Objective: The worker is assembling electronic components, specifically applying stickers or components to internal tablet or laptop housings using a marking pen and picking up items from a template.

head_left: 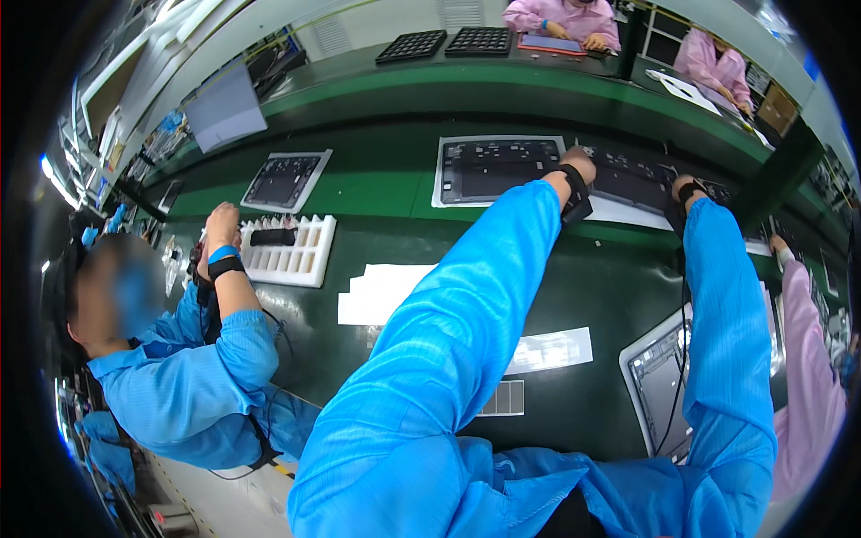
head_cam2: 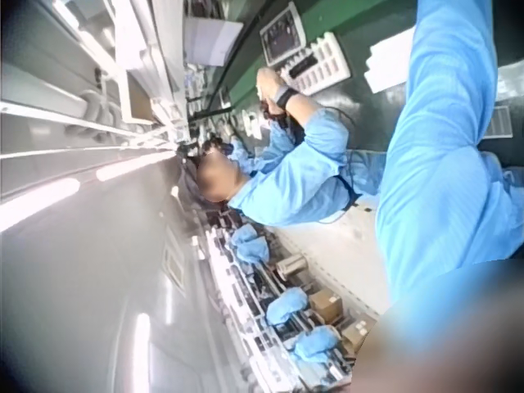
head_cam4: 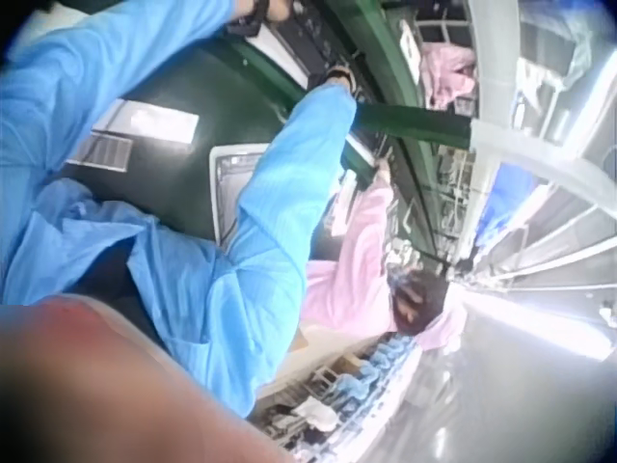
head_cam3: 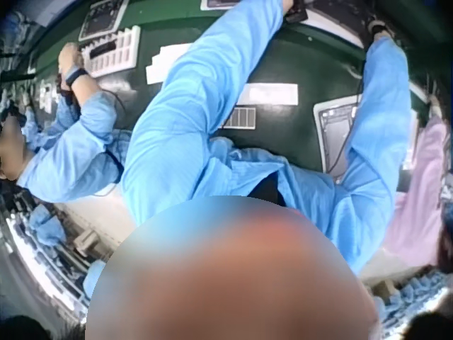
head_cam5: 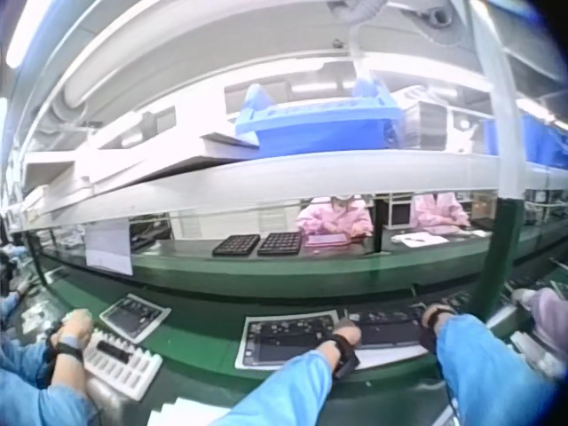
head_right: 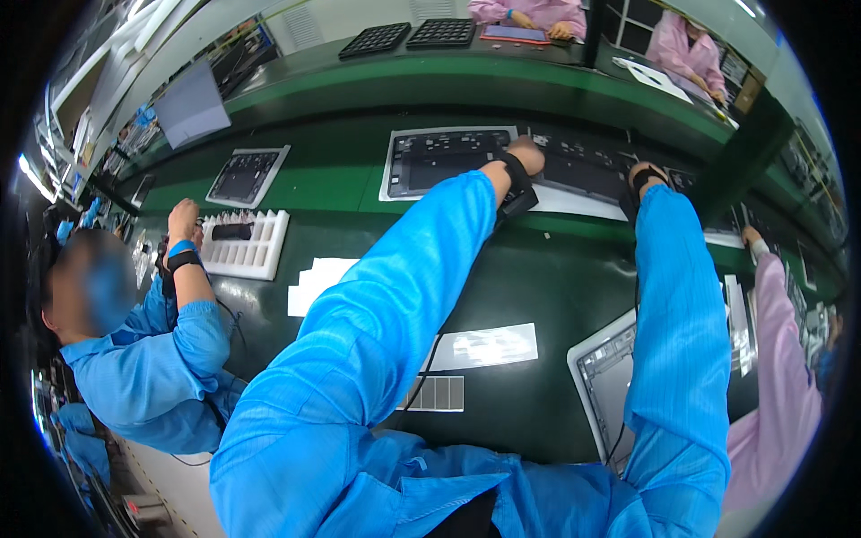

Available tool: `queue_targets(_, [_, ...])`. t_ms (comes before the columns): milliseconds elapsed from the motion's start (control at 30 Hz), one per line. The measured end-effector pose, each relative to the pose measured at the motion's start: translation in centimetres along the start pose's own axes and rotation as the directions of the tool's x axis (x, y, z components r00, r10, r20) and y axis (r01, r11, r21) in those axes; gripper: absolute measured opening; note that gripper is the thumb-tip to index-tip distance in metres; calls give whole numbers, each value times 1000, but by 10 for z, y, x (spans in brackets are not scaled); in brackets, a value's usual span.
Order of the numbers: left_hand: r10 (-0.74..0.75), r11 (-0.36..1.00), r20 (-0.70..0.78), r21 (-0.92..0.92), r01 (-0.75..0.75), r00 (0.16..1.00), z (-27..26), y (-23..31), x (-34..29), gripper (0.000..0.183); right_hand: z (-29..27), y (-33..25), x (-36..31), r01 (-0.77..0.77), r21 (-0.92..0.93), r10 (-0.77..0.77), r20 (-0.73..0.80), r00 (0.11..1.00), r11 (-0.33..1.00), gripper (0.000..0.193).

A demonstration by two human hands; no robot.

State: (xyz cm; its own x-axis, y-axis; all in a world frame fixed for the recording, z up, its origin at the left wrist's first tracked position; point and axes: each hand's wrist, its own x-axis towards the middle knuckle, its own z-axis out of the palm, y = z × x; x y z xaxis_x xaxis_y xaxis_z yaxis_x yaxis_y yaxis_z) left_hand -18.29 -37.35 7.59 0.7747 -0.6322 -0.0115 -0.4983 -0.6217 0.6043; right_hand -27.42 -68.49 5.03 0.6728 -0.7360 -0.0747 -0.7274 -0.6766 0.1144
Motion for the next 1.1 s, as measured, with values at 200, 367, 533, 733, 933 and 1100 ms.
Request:
queue_targets(200, [167, 979, -224, 153, -134, 960, -25, -47, -38, 39, 11, -65, -70, -88, 108, 80, 70, 994, 990, 34])
queue_targets(367, [-261, 920, -346, 193, 340, 901, -136, -121, -41, 26, 0, -20, -88, -68, 25, 68, -24, 997, 997, 33])
queue_targets(533, [-493, 620, -643, 213, 755, 586, -138, -279, -74, 29, -44, -77, -123, 303, -12, -287, -355, 890, 953, 21])
queue_targets(733, [-262, 785, -304, 485, 386, 916, -162, -275, -82, 29, -123, -83, -261, 562, 242, -381, -525, 761, 791, 29])
queue_targets(933, [-181, 983, -691, -106, 149, 699, -239, -227, -130, 37, -130, -63, -363, 126, 936, -607, 108, 787, 330, 32])
queue_targets(1100, [-143, 939, -719, -315, -136, 680, -263, -138, -218, 31, -40, -107, -372, -470, 828, -472, 297, 830, -306, 39])
